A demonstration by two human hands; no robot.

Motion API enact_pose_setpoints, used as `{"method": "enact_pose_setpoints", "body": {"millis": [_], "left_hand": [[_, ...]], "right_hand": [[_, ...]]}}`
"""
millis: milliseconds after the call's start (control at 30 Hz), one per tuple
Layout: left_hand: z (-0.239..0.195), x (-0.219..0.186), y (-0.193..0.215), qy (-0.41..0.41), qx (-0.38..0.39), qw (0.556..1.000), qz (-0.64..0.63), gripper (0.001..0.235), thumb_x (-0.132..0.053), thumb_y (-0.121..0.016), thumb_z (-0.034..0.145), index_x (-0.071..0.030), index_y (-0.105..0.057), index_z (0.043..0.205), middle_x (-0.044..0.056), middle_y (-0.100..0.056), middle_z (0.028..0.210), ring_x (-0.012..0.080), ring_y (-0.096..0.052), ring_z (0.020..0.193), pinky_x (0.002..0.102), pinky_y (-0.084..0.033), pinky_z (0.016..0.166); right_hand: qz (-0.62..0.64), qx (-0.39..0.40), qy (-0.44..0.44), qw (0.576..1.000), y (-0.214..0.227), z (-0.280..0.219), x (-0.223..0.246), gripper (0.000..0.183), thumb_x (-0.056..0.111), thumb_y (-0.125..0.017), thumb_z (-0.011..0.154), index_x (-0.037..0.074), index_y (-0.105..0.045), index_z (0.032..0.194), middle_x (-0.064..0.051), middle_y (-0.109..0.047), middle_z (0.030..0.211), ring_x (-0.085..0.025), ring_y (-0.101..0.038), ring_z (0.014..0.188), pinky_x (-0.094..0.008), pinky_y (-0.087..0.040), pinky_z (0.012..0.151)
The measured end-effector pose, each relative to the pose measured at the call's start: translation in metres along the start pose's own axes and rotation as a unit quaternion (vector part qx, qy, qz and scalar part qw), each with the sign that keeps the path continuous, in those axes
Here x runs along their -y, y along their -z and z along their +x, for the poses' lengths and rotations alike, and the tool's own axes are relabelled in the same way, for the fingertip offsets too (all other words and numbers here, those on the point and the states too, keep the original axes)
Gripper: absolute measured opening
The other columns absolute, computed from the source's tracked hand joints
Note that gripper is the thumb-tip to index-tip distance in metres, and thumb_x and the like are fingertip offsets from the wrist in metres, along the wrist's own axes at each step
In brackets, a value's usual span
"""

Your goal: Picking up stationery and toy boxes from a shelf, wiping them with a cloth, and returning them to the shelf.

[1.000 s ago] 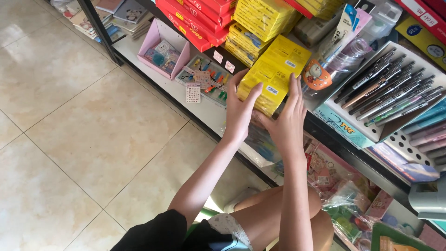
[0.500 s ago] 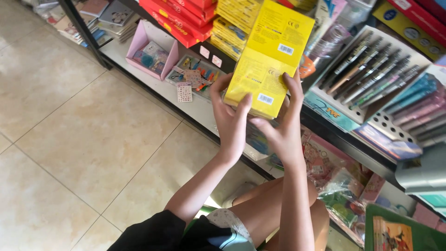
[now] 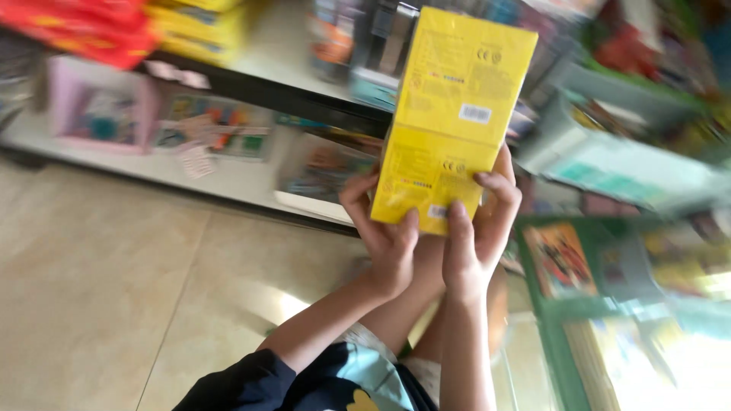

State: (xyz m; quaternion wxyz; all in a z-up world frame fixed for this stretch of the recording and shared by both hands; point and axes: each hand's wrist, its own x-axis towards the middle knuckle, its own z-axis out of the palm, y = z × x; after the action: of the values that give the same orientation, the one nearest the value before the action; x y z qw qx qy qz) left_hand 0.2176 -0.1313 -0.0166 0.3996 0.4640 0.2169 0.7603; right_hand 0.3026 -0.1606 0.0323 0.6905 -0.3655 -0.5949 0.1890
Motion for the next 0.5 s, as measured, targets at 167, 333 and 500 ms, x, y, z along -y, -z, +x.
{"method": "enact_pose_setpoints", "body": {"millis": [167,333,500], "left_hand": [[-0.092,0.019,-0.044,-0.019,0.119,0.992,0.032,0.061,-0.014,-0.065,0.096,-0.01,-0.028,0.144,0.014,-0.035,0.144,0.0245,-0.038,0.138,0.042,-0.03,0.123],[-0.184,0.016,-0.075,0.122,0.252,0.956,-0.092,0.064,0.004,-0.064,0.091,-0.011,-0.026,0.139,0.016,-0.028,0.147,0.0298,-0.031,0.151,0.047,-0.03,0.129],[-0.258,0.008,-0.111,0.221,0.316,0.913,-0.131,0.067,0.009,-0.063,0.092,-0.008,-0.025,0.144,0.016,-0.029,0.15,0.0303,-0.035,0.148,0.045,-0.031,0.126]], "right_hand": [[-0.076,-0.169,-0.036,0.982,0.069,-0.07,0.024,0.049,0.011,-0.059,0.108,0.011,-0.034,0.15,-0.017,-0.035,0.164,-0.027,-0.036,0.152,-0.039,-0.027,0.13],[-0.044,-0.351,-0.119,0.928,0.132,-0.139,0.05,0.062,0.009,-0.057,0.104,0.008,-0.027,0.159,-0.015,-0.049,0.147,-0.024,-0.05,0.137,-0.04,-0.042,0.117],[-0.102,-0.448,-0.124,0.879,0.189,-0.183,0.075,0.054,0.011,-0.058,0.105,0.003,-0.037,0.154,-0.016,-0.055,0.14,-0.022,-0.055,0.128,-0.039,-0.046,0.109]]}}
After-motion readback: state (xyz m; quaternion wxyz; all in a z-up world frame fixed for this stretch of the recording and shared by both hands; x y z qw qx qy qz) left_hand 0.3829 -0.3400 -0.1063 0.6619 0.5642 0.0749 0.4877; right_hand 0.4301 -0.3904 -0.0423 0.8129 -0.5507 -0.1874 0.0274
